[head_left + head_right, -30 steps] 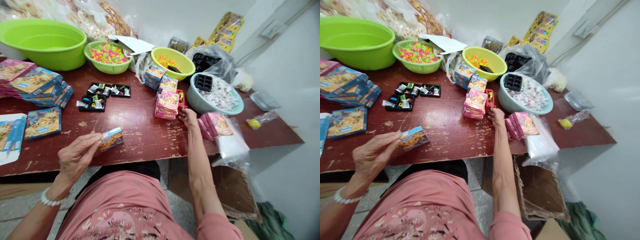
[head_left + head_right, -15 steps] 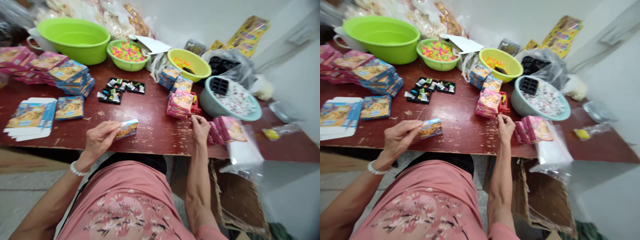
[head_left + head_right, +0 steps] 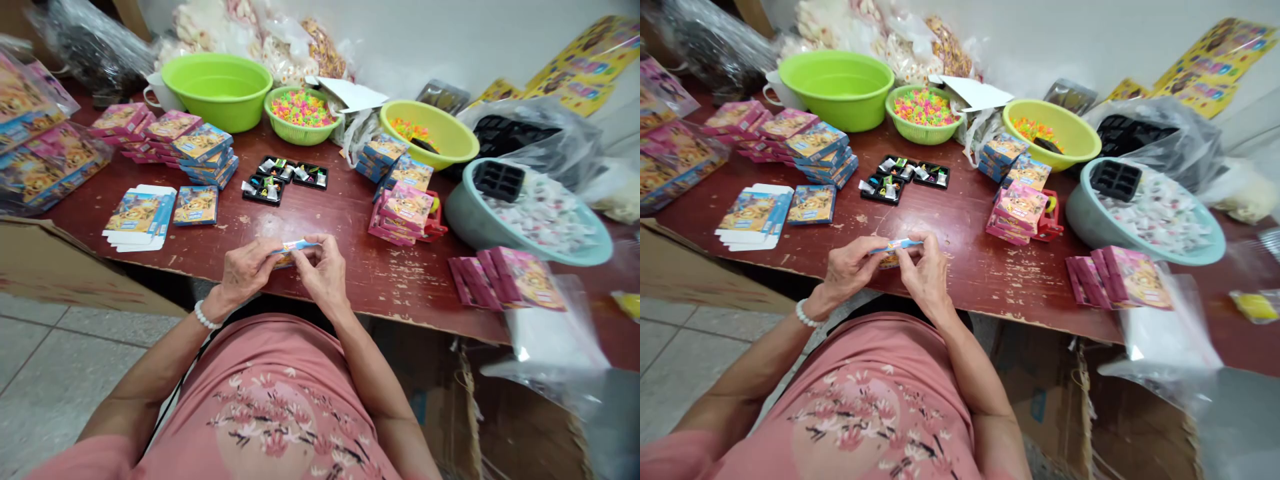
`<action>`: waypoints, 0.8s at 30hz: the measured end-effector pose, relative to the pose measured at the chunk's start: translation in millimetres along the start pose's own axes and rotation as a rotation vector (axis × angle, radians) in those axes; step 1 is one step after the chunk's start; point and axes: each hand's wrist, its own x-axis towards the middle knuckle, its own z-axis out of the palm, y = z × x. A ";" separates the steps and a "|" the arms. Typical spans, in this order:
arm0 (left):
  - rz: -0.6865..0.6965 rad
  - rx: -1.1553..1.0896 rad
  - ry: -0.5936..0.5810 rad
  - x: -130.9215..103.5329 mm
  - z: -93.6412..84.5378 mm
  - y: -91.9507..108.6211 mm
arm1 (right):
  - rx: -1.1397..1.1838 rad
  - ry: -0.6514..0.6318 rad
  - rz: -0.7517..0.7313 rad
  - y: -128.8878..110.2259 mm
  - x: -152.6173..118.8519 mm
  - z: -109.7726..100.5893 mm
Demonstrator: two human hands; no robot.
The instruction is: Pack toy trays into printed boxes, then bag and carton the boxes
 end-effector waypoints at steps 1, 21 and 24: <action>0.021 0.045 -0.009 -0.6 -0.2 -1.6 | -0.011 0.008 -0.001 -0.5 -0.6 -0.6; -0.033 -0.076 -0.431 34.7 -9.4 -6.7 | -0.048 0.000 0.012 28.4 7.4 -3.6; -0.138 -0.159 -0.369 34.3 -10.7 -8.3 | -0.209 -0.025 0.032 51.5 15.3 -8.2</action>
